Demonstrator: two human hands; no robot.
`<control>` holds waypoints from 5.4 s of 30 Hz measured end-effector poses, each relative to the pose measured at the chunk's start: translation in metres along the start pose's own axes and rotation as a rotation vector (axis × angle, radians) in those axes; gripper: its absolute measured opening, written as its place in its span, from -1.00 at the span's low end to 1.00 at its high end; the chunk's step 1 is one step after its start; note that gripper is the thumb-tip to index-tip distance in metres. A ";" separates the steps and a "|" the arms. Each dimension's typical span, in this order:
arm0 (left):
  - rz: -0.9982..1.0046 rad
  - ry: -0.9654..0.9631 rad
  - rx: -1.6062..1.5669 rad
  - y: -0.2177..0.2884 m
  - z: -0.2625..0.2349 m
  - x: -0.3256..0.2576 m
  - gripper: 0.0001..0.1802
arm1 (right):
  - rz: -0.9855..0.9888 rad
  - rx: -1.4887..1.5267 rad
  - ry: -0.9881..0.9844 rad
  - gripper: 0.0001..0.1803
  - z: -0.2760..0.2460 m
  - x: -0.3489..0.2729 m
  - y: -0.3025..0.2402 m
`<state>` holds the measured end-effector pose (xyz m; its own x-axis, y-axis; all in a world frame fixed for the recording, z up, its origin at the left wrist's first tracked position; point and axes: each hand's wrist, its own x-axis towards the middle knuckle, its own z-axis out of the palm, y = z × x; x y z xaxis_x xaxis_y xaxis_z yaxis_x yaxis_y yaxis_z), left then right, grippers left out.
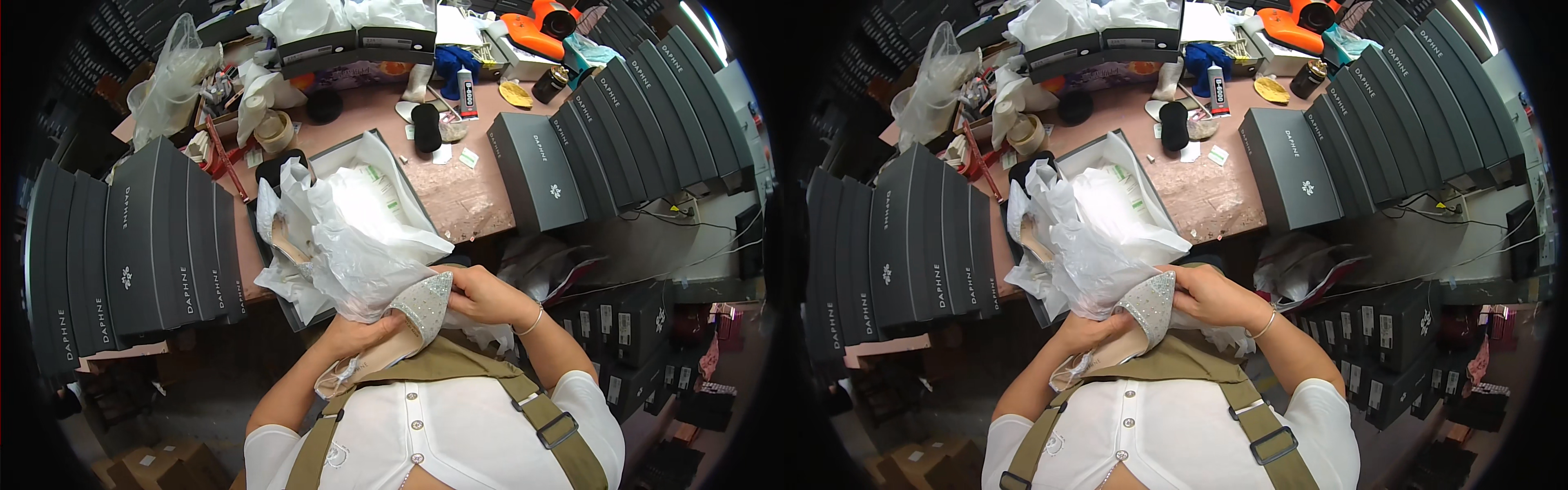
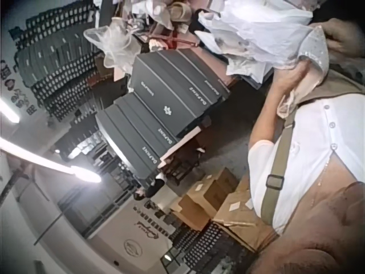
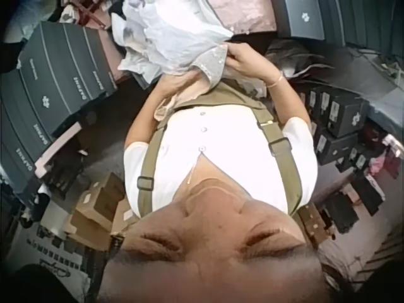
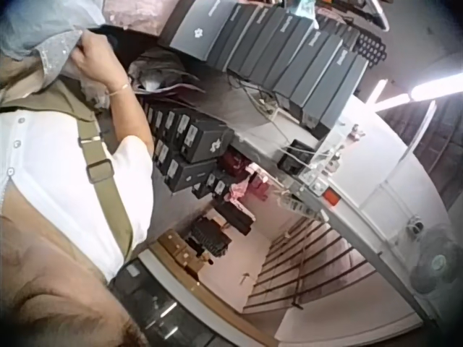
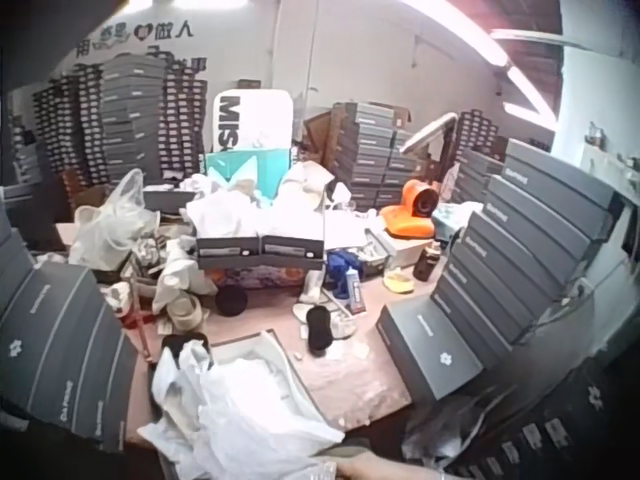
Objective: Inspecting high-heeled shoes, cleaning them with a sponge and adhesive, and wrapping them in tissue paper for packaging.
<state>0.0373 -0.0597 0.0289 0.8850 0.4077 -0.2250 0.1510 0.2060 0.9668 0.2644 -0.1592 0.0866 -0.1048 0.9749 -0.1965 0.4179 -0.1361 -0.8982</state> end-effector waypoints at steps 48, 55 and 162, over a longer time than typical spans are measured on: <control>-0.155 0.255 0.015 -0.022 -0.007 -0.012 -0.52 | -0.535 -0.237 -0.183 -0.55 -0.013 0.083 -0.031; -0.044 0.177 -0.587 -0.021 -0.002 -0.009 -0.31 | -0.169 0.167 -0.186 -0.02 -0.051 0.049 0.015; 0.157 0.401 -0.469 -0.034 -0.023 0.032 -0.14 | -0.140 -0.161 0.176 -0.59 0.052 0.047 -0.005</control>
<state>0.0503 -0.0337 -0.0141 0.6337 0.7472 -0.2002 -0.2569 0.4474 0.8567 0.2106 -0.1222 0.0615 -0.0189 0.9998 0.0092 0.5503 0.0181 -0.8348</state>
